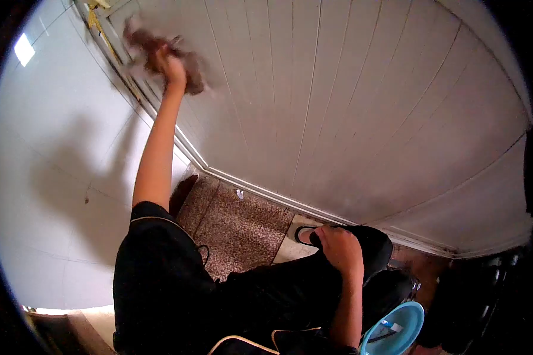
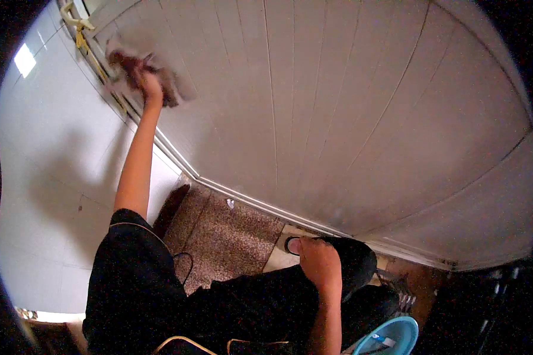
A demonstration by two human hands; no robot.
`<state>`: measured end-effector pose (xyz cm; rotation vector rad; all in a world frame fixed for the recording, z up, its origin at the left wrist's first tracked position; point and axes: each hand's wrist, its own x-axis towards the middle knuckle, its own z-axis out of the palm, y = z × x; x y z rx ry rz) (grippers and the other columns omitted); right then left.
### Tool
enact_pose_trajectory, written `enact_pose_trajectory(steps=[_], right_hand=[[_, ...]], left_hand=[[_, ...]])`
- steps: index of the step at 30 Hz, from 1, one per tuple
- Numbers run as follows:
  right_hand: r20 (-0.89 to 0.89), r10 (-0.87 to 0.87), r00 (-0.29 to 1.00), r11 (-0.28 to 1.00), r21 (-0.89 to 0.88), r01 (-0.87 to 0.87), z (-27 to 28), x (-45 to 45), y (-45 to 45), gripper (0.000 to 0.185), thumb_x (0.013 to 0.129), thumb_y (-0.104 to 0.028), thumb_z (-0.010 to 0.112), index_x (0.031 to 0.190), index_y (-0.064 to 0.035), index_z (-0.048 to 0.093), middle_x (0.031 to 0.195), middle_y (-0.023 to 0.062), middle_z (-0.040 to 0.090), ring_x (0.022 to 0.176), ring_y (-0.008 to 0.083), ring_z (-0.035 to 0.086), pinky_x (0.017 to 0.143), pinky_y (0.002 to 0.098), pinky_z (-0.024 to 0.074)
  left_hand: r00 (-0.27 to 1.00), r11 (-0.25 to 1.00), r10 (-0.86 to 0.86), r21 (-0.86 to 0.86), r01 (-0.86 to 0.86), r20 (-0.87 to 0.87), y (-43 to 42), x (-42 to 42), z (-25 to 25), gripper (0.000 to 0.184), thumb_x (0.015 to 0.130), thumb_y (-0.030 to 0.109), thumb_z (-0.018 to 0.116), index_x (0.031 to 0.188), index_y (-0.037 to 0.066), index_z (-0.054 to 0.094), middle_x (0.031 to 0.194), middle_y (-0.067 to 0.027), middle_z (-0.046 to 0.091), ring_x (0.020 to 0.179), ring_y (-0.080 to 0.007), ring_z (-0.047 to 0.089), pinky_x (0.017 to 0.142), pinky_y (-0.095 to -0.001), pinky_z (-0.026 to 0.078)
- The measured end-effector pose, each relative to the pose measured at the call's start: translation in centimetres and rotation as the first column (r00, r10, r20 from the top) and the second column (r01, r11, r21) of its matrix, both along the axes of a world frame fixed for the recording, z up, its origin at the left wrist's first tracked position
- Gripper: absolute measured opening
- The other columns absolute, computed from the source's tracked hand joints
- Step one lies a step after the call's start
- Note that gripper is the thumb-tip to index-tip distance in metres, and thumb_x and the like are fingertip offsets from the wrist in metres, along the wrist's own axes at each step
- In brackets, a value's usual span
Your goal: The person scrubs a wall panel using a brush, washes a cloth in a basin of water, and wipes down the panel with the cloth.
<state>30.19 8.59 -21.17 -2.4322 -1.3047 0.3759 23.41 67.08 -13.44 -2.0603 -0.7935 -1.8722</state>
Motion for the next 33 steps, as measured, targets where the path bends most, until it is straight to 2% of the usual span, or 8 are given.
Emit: enact_pose_trajectory(steps=[3, 5, 10, 15, 19, 23, 27, 33], right_hand=[[0.004, -0.024, 1.0, 1.0, -0.006, 0.024, 0.0, -0.6, 0.1, 0.024, 0.092, -0.025, 0.052, 0.086, -0.0034, 0.061, 0.084, 0.0191, 0.066, 0.079, 0.0381, 0.063, 0.069, 0.0477, 0.0505], [-0.042, -0.05, 0.998, 0.997, -0.058, 0.047, 0.1, -0.2, 0.3, 0.023, 0.091, -0.024, 0.052, 0.085, -0.0042, 0.061, 0.083, 0.0191, 0.066, 0.08, 0.0377, 0.064, 0.069, 0.0477, 0.0504], [-0.048, -0.055, 0.997, 0.997, -0.061, 0.052, 0.1, 0.0, 0.5, 0.023, 0.092, -0.025, 0.051, 0.085, -0.0058, 0.062, 0.083, 0.0174, 0.067, 0.08, 0.0364, 0.064, 0.069, 0.0465, 0.0509], [-0.025, -0.01, 1.0, 1.0, -0.005, 0.01, -0.7, 0.3, -0.3, 0.03, 0.095, -0.032, 0.049, 0.087, -0.0064, 0.063, 0.083, 0.0205, 0.066, 0.08, 0.039, 0.063, 0.069, 0.0475, 0.0496], [-0.056, -0.109, 0.992, 0.994, -0.038, 0.107, -0.2, -0.4, -0.5, 0.03, 0.095, -0.03, 0.049, 0.088, -0.0052, 0.064, 0.084, 0.0203, 0.066, 0.08, 0.0383, 0.064, 0.07, 0.0469, 0.0502], [-0.046, -0.12, 0.992, 0.99, -0.082, 0.116, 0.3, -1.0, 0.5, 0.03, 0.096, -0.028, 0.048, 0.088, -0.004, 0.064, 0.084, 0.021, 0.066, 0.079, 0.0386, 0.063, 0.068, 0.0468, 0.0506], [-0.044, -0.105, 0.993, 0.992, -0.075, 0.102, 0.4, -0.5, 1.0, 0.03, 0.096, -0.027, 0.048, 0.089, -0.0036, 0.065, 0.085, 0.0216, 0.066, 0.079, 0.039, 0.063, 0.068, 0.047, 0.0508], [-0.114, -0.144, 0.983, 0.985, -0.109, 0.132, 1.6, 0.3, 2.0, 0.031, 0.097, -0.028, 0.047, 0.093, -0.0023, 0.064, 0.091, 0.0232, 0.065, 0.086, 0.0396, 0.062, 0.075, 0.0481, 0.0486]], left_hand=[[0.946, 0.982, -0.025, -0.172, 0.084, 0.324, 3.2, -1.1, -5.1, 0.043, 0.098, 0.031, 0.039, 0.12, -0.004, 0.051, 0.126, -0.0193, 0.051, 0.111, -0.034, 0.051, 0.101, -0.0445, 0.036], [0.926, 0.968, 0.008, -0.237, 0.089, 0.378, 2.8, -0.4, -7.4, 0.044, 0.098, 0.032, 0.04, 0.122, -0.003, 0.051, 0.127, -0.0191, 0.051, 0.112, -0.034, 0.05, 0.102, -0.0445, 0.035], [0.991, 0.977, 0.018, -0.211, 0.011, 0.135, -6.3, 4.8, -8.9, 0.044, 0.093, 0.035, 0.046, 0.122, 0.002, 0.053, 0.126, -0.0152, 0.053, 0.114, -0.0323, 0.05, 0.103, -0.045, 0.035], [0.966, 0.978, -0.207, -0.068, 0.198, -0.156, -19.8, 10.4, -9.5, 0.046, 0.089, 0.039, 0.053, 0.122, 0.007, 0.055, 0.126, -0.0113, 0.054, 0.116, -0.0307, 0.049, 0.104, -0.0454, 0.035], [0.787, 0.843, -0.515, -0.036, 0.536, -0.339, -31.1, 14.1, -6.8, 0.047, 0.086, 0.042, 0.059, 0.122, 0.012, 0.056, 0.125, -0.0082, 0.056, 0.118, -0.0294, 0.049, 0.104, -0.0458, 0.035], [0.448, 0.513, -0.85, -0.241, 0.824, -0.278, -41.9, 18.1, -4.8, 0.045, 0.087, 0.041, 0.054, 0.123, 0.014, 0.056, 0.131, -0.0093, 0.051, 0.125, -0.0318, 0.044, 0.11, -0.0475, 0.027], [0.41, 0.45, -0.693, 0.089, 0.889, -0.593, -48.2, 21.1, -6.1, 0.041, 0.089, 0.034, 0.053, 0.121, 0.009, 0.057, 0.124, -0.0116, 0.055, 0.116, -0.0301, 0.049, 0.105, -0.0443, 0.033], [0.448, 0.448, -0.573, 0.195, 0.873, -0.687, -40.5, 18.9, -7.5, 0.036, 0.09, 0.03, 0.053, 0.117, 0.006, 0.057, 0.119, -0.0154, 0.056, 0.11, -0.034, 0.051, 0.1, -0.0446, 0.037]])
